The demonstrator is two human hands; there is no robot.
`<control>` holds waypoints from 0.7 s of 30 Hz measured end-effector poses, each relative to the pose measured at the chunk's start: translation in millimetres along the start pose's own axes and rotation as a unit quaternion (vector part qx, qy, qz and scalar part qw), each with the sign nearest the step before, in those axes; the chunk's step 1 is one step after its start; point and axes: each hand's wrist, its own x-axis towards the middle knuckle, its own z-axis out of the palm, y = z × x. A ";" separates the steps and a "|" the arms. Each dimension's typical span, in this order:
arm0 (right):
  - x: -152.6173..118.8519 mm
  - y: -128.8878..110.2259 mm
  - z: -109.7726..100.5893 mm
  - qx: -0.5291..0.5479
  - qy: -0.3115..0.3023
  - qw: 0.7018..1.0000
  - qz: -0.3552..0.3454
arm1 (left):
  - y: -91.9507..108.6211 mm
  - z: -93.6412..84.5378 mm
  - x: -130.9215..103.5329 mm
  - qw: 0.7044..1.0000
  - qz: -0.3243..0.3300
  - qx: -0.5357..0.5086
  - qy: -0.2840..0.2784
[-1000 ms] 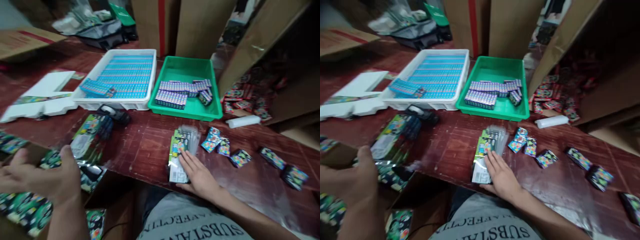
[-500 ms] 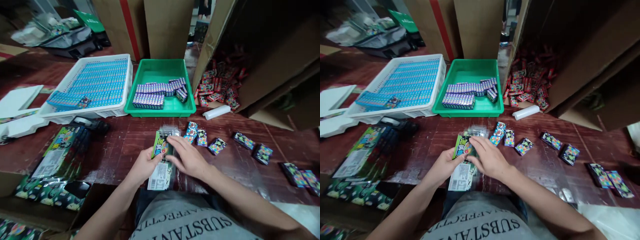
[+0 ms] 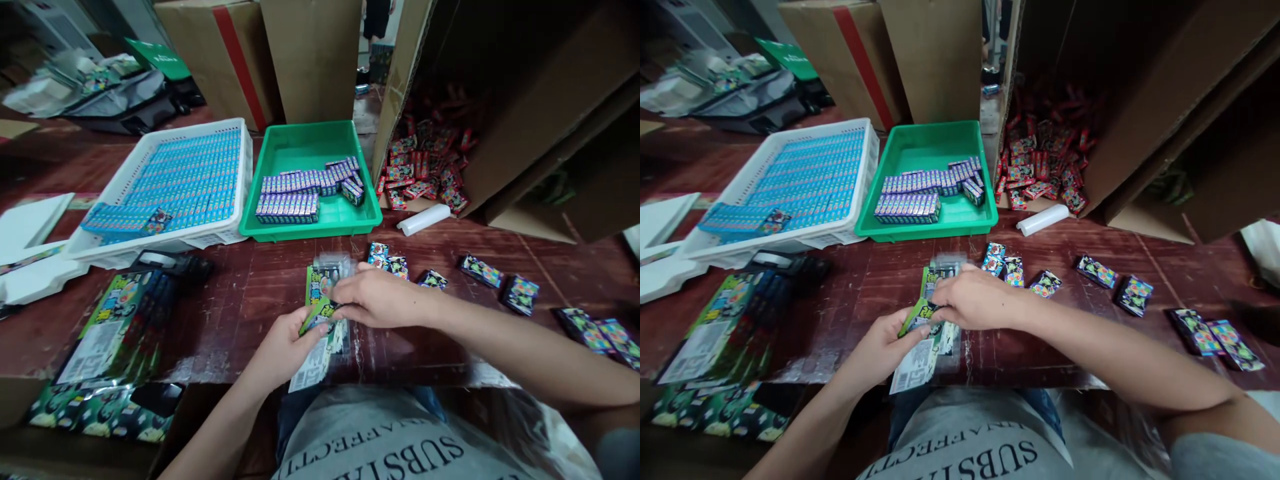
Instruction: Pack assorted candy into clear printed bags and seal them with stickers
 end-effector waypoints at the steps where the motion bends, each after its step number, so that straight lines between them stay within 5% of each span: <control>1: -3.1 1.2 -4.9 0.027 -0.022 0.999 -0.021 | 2.4 -0.3 -1.4 0.999 -0.013 -0.010 -0.035; 4: -14.7 3.7 -8.3 0.105 -0.027 0.993 -0.052 | 5.9 1.4 -3.1 0.995 -0.046 -0.034 -0.077; 7: -23.8 -0.5 15.2 0.151 0.163 0.974 0.054 | 0.5 10.2 1.8 0.995 -0.036 -0.079 0.051; 10: -25.9 -12.0 59.6 0.208 0.328 0.897 0.211 | -11.0 28.6 10.2 0.974 -0.018 -0.144 0.174; 15: -27.6 -26.2 120.9 0.217 0.304 0.861 0.345 | -28.5 63.0 19.5 0.957 0.002 -0.062 0.282; 18: -34.0 -21.1 131.4 0.215 0.315 0.858 0.343 | -34.7 74.1 21.3 0.948 0.029 0.004 0.317; 21: -39.4 -9.3 127.2 0.301 0.336 0.846 0.285 | -37.7 78.6 20.6 0.952 0.055 -0.050 0.297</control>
